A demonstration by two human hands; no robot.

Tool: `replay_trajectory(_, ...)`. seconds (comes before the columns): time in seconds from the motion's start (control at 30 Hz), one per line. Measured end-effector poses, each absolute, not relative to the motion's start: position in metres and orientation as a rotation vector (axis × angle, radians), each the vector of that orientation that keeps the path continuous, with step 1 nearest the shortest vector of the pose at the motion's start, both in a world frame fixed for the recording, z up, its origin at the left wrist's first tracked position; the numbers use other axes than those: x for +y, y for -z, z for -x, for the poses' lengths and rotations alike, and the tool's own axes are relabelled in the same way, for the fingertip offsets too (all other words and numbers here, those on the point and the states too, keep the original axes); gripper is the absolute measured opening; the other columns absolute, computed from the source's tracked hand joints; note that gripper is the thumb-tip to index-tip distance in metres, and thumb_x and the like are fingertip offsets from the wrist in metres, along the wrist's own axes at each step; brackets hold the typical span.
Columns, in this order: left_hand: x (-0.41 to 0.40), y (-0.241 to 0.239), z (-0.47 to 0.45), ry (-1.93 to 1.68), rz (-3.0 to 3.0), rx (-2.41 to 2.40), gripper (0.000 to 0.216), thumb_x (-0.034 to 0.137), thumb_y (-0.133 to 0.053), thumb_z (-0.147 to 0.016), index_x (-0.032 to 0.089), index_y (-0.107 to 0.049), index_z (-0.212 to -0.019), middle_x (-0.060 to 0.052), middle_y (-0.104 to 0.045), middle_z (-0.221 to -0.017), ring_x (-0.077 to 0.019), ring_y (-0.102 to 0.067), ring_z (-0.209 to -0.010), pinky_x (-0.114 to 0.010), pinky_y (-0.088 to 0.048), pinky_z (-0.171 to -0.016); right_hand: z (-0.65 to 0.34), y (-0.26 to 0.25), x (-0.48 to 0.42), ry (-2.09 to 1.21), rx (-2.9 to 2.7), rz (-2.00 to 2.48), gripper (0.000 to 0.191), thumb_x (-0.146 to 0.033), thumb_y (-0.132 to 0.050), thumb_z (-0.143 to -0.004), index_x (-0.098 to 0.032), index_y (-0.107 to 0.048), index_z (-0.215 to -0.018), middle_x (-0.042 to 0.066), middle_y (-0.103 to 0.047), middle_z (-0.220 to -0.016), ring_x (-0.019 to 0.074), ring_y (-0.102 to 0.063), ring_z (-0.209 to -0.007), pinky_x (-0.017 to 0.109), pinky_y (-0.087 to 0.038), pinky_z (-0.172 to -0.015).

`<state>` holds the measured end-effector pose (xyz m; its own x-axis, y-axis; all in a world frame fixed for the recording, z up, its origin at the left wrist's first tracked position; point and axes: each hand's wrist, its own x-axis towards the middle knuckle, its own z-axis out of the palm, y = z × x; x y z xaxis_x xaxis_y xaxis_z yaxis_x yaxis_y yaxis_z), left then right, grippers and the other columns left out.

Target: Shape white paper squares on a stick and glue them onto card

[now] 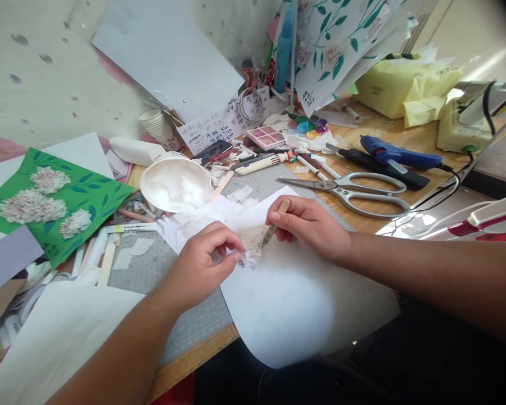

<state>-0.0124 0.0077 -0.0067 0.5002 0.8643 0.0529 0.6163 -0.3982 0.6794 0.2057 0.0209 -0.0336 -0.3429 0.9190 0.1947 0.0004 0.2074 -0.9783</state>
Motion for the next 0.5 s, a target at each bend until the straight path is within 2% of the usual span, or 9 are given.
replay_trajectory(0.23,0.0051,0.005,0.0164,-0.507,-2.29,1.103,0.019,0.012,-0.055,-0.082,0.023,-0.067,-0.092,-0.001,-0.053,-0.087,-0.0147,-0.054,-0.08,-0.028,-0.045,-0.074,-0.2035,0.0329,0.0201,-1.356,-1.614,0.85,0.018,-0.03,-0.057,-0.084,-0.016,-0.056,-0.072,-0.002,-0.057,-0.059,0.0103,-0.053,-0.055,0.023,-0.043,-0.056)
replay_trajectory(0.4,0.0056,0.0046,0.0151,-0.46,-2.346,1.092,0.017,0.011,-0.055,-0.082,0.021,-0.069,-0.086,-0.002,-0.051,-0.088,-0.0151,-0.055,-0.083,-0.029,-0.044,-0.076,-0.2051,0.034,0.0226,-1.302,-1.52,0.858,0.023,-0.032,-0.053,-0.085,-0.018,-0.049,-0.067,-0.001,-0.057,-0.069,0.0083,-0.052,-0.053,0.023,-0.042,-0.053)
replay_trajectory(0.5,0.007,0.0064,0.0148,-0.466,-2.345,1.1,0.016,0.011,-0.056,-0.082,0.02,-0.069,-0.084,-0.002,-0.052,-0.088,-0.0148,-0.055,-0.083,-0.028,-0.044,-0.076,-0.2039,0.0344,0.0206,-1.284,-1.53,0.887,0.023,-0.028,-0.054,-0.084,-0.017,-0.05,-0.065,-0.002,-0.055,-0.064,0.0082,-0.05,-0.052,0.023,-0.04,-0.053)
